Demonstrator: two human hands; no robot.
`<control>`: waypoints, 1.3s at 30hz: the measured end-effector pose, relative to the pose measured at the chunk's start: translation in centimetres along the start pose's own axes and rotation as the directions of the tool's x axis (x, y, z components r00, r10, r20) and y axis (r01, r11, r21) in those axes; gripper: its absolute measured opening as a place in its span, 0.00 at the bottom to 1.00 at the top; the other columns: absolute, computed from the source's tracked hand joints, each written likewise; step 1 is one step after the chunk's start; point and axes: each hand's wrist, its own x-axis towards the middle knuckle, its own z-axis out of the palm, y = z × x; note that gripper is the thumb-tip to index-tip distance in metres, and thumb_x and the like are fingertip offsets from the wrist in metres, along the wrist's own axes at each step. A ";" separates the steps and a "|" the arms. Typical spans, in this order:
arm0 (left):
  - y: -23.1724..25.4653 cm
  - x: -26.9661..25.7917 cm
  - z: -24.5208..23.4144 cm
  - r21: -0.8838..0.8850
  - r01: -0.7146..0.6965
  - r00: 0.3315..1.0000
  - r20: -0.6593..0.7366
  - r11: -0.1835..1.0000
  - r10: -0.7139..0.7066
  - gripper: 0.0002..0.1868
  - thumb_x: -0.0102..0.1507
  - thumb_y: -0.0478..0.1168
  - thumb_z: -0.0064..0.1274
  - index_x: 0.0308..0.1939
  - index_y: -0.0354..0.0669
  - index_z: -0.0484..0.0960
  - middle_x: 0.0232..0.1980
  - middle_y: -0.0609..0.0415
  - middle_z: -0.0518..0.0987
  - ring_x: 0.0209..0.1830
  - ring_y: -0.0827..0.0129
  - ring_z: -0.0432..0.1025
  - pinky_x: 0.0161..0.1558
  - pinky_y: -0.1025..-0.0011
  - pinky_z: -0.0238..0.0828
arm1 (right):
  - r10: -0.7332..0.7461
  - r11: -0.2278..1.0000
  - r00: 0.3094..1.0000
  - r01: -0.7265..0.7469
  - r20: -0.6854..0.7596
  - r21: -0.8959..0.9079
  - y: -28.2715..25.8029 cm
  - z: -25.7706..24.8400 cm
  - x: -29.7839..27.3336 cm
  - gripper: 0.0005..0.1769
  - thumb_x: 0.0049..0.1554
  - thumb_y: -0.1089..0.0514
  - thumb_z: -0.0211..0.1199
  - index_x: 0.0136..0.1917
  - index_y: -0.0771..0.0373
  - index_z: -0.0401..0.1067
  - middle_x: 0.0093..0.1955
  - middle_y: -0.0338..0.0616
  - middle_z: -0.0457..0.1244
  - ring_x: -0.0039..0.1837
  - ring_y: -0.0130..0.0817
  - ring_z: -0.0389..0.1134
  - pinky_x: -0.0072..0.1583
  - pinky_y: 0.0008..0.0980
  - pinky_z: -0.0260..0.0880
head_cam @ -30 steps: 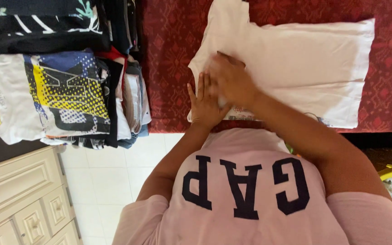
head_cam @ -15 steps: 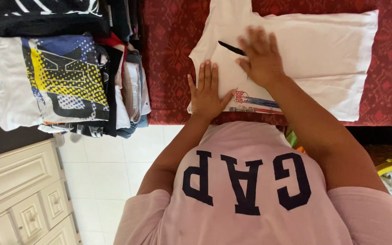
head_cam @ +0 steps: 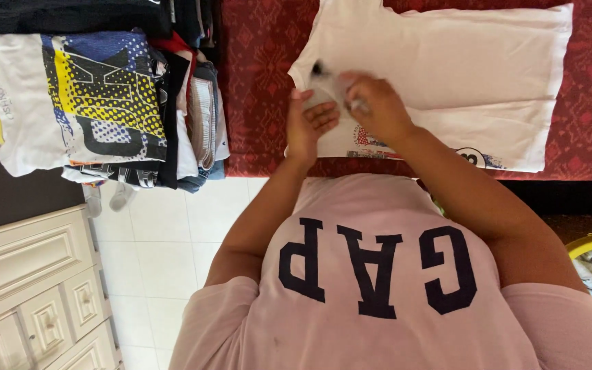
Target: Folding a white t-shirt and a pink tank top on a bed.
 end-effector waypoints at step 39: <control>-2.5 6.0 5.3 0.673 -0.652 0.591 0.740 -0.350 0.321 0.42 0.67 0.73 0.41 0.77 0.54 0.67 0.84 0.50 0.52 0.85 0.49 0.37 0.78 0.35 0.18 | 0.337 0.518 0.926 -0.029 0.173 -0.855 5.1 -6.0 -8.9 0.41 0.73 0.29 0.32 0.88 0.51 0.30 0.90 0.43 0.28 0.89 0.42 0.27 0.77 0.68 0.16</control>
